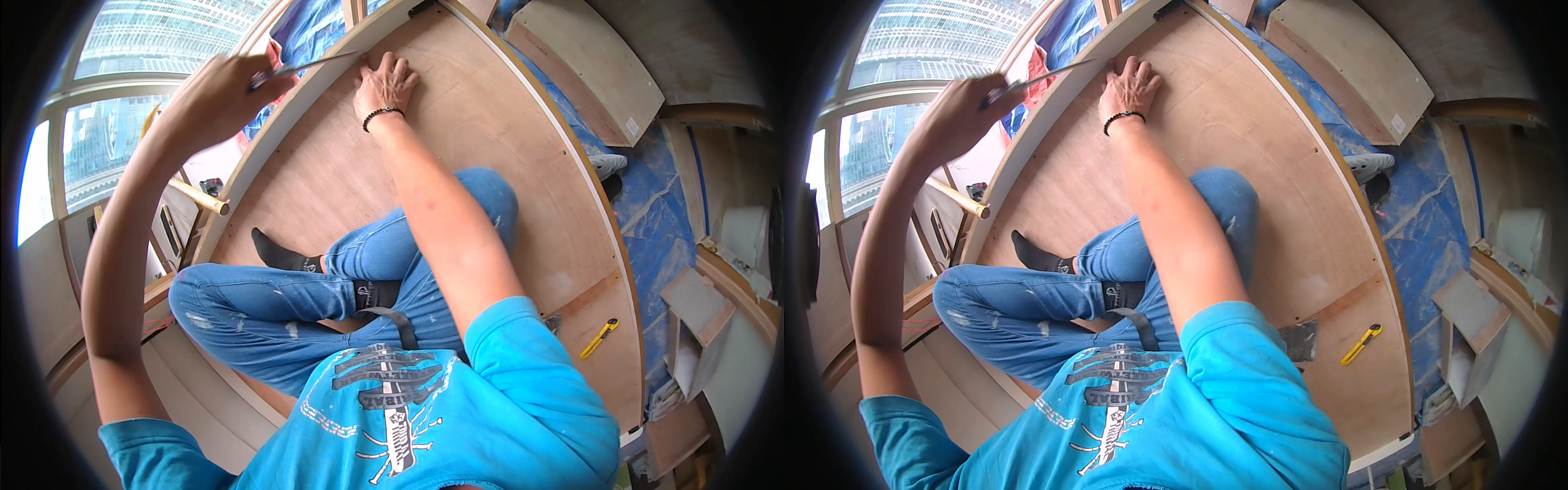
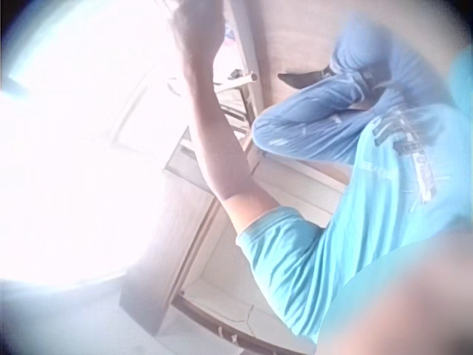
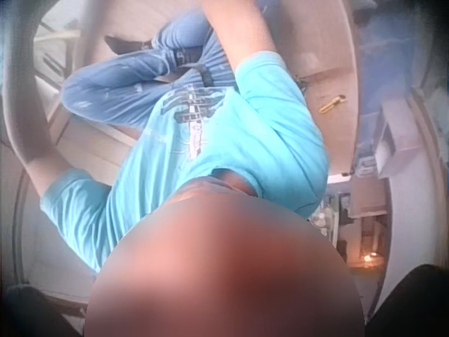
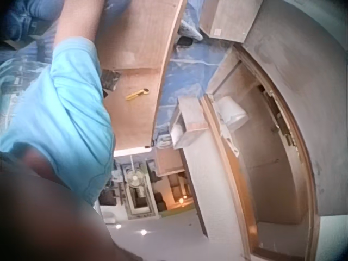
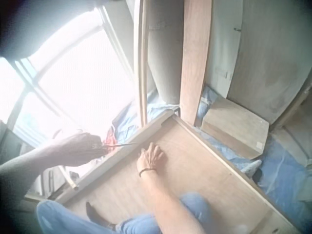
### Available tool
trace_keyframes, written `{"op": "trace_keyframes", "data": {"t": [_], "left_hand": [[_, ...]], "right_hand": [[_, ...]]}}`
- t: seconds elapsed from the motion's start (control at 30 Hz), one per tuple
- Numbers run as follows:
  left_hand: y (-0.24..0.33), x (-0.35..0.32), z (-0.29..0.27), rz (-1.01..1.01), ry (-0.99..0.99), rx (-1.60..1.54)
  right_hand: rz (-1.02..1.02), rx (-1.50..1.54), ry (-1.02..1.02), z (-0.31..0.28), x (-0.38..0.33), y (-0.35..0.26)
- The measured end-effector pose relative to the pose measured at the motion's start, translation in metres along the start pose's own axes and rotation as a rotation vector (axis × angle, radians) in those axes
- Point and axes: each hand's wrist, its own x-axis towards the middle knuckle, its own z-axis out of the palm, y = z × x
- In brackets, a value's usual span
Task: The person sits on the floor and uses a screwdriver to drive screws into a curved wooden structure, securing trim pieces and panels. The person repeatedly positions screws and turns the screwdriver to fasten components.
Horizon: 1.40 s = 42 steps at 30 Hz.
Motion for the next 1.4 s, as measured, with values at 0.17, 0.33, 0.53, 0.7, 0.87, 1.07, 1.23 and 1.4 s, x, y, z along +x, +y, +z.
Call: {"op": "trace_keyframes", "data": {"t": [0.17, 0.33, 0.53, 0.7, 0.87, 1.07, 1.23, 1.4], "left_hand": [[-0.069, -0.124, 0.017, -0.328, 0.038, -0.104], [-0.182, -0.268, 0.081, -0.428, 0.219, -0.598], [-0.199, -0.330, 0.130, -0.530, 0.433, -0.983], [-0.204, -0.311, 0.119, -0.363, 0.392, -0.913], [-0.155, -0.280, 0.106, -0.242, 0.413, -0.724], [-0.074, -0.276, 0.065, -0.141, 0.513, -0.636], [-0.099, -0.277, 0.067, -0.044, 0.597, -0.491], [-0.114, -0.307, 0.073, -0.178, 0.559, -0.671]], "right_hand": [[-0.030, -0.042, -0.099, -0.006, 0.014, -0.001], [-0.164, 0.346, -0.174, -0.108, -0.024, 0.026], [0.198, 0.411, 0.828, -0.207, -0.266, 0.160], [0.585, -0.167, -0.013, -0.157, -0.487, 0.242], [0.615, -0.264, 0.089, -0.141, -0.530, 0.297], [0.703, -0.321, 0.239, -0.156, -0.515, 0.304], [0.537, -0.186, 0.371, -0.125, -0.464, 0.289], [0.518, -0.182, 0.333, -0.114, -0.477, 0.297]]}}
